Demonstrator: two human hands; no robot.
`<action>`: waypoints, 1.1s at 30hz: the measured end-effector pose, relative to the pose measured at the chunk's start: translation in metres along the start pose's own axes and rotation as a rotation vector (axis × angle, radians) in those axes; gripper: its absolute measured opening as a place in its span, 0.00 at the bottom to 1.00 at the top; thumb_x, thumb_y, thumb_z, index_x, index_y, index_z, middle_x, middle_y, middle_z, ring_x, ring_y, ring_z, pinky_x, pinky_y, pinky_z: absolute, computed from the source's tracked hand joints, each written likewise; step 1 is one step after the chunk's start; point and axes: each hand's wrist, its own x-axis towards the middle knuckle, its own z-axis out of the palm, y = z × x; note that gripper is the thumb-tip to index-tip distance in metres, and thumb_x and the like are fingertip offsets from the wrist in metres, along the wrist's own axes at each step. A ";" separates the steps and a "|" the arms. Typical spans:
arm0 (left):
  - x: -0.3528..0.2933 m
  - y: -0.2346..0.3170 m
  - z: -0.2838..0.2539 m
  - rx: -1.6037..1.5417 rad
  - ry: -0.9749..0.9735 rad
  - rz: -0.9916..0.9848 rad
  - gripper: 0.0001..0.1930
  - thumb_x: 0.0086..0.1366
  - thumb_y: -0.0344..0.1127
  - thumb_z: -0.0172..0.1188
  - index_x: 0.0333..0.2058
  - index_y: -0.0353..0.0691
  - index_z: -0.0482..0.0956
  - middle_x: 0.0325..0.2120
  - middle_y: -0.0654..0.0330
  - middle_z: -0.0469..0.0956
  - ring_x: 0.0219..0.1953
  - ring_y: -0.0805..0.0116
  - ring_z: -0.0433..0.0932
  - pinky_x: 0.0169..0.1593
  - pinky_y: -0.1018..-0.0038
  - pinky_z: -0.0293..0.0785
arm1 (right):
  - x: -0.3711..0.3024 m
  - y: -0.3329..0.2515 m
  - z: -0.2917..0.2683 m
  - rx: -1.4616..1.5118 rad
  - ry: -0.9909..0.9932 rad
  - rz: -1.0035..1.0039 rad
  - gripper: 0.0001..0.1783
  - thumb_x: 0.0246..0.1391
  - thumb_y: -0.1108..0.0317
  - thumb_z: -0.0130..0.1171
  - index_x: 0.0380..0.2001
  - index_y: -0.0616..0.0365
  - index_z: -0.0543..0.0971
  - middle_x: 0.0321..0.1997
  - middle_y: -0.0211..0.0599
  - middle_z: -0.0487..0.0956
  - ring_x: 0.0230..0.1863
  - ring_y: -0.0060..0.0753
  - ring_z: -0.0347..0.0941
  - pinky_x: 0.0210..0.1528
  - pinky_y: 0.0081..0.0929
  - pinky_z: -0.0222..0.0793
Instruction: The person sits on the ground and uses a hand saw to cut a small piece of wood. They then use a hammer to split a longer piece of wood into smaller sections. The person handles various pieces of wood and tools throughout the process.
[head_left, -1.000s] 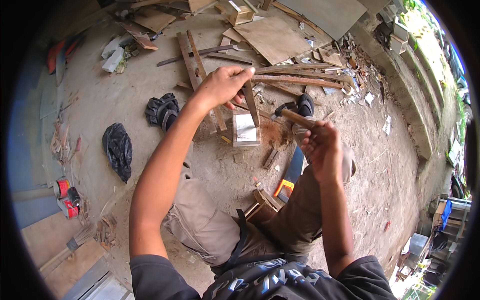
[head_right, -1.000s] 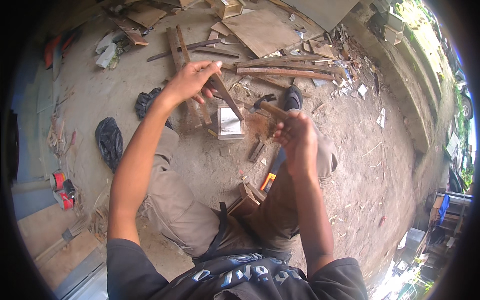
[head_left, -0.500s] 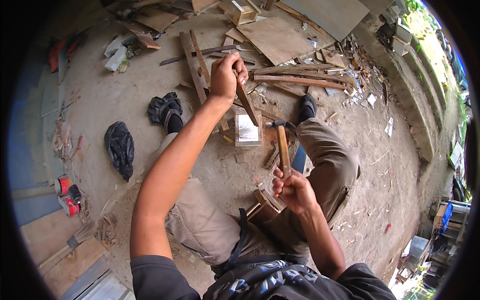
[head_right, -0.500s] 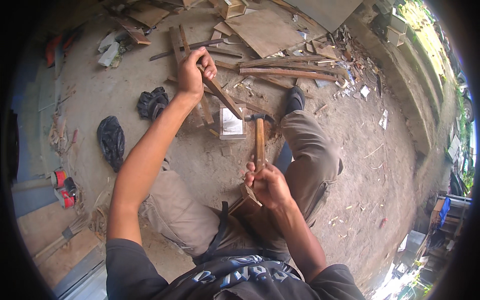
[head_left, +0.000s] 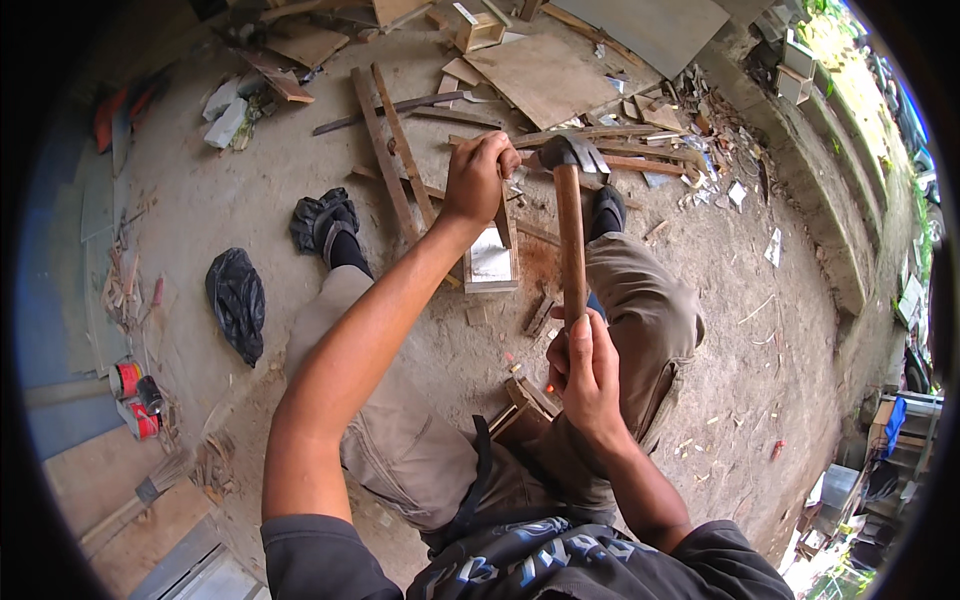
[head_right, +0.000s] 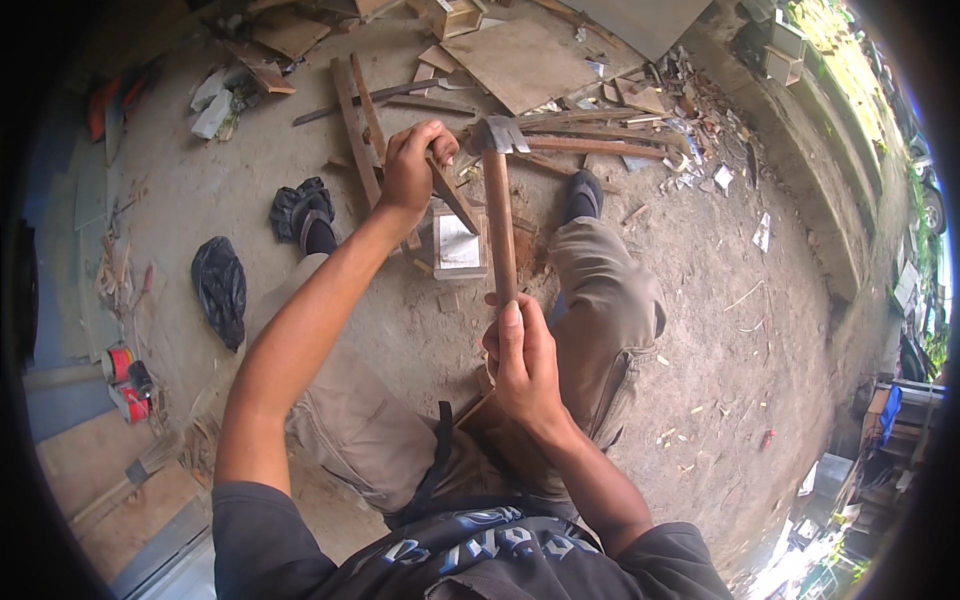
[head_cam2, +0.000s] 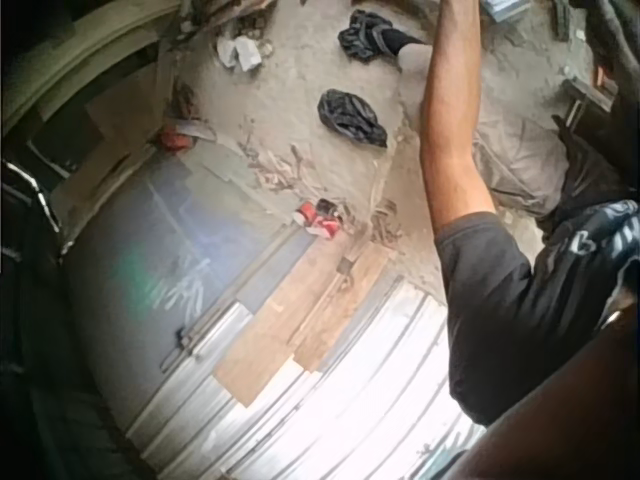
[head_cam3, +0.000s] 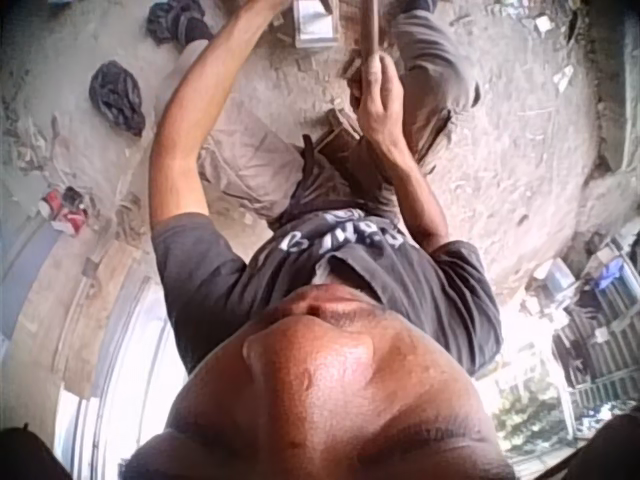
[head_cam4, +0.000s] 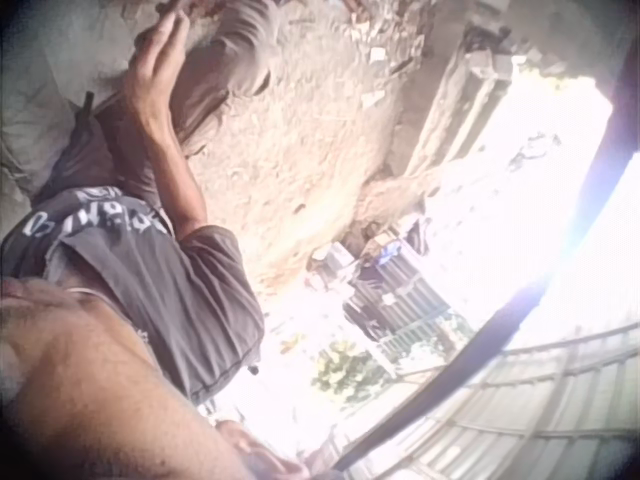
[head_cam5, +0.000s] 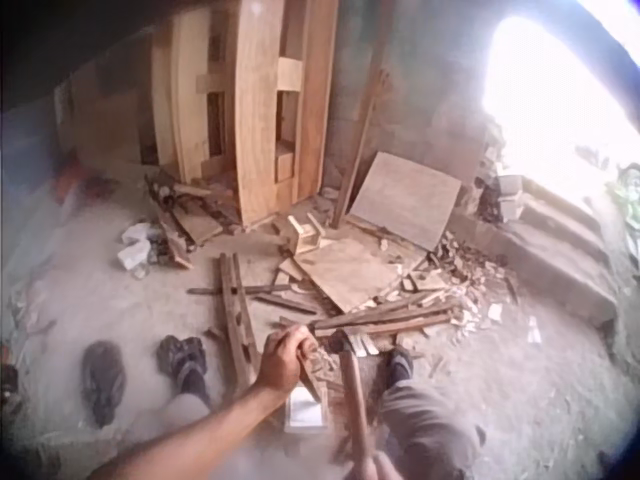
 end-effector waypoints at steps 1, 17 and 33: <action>0.000 0.000 0.000 0.013 0.001 0.002 0.19 0.67 0.39 0.46 0.17 0.39 0.61 0.17 0.63 0.64 0.26 0.71 0.64 0.35 0.74 0.61 | 0.000 -0.004 0.002 -0.023 0.004 0.003 0.20 0.72 0.54 0.38 0.47 0.60 0.70 0.19 0.19 0.61 0.17 0.10 0.53 0.19 0.14 0.50; -0.007 0.001 -0.001 0.142 -0.007 0.065 0.15 0.67 0.39 0.43 0.26 0.33 0.69 0.23 0.64 0.64 0.29 0.73 0.62 0.40 0.77 0.59 | 0.018 -0.005 0.005 -0.001 0.013 -0.007 0.19 0.71 0.54 0.40 0.47 0.61 0.70 0.20 0.19 0.62 0.18 0.10 0.54 0.19 0.15 0.52; -0.001 -0.002 0.015 0.021 0.003 0.040 0.15 0.65 0.37 0.43 0.19 0.38 0.63 0.19 0.63 0.64 0.24 0.73 0.62 0.33 0.74 0.60 | 0.015 0.021 -0.003 -0.065 0.020 0.087 0.19 0.71 0.53 0.40 0.47 0.58 0.71 0.19 0.20 0.61 0.15 0.11 0.53 0.16 0.13 0.48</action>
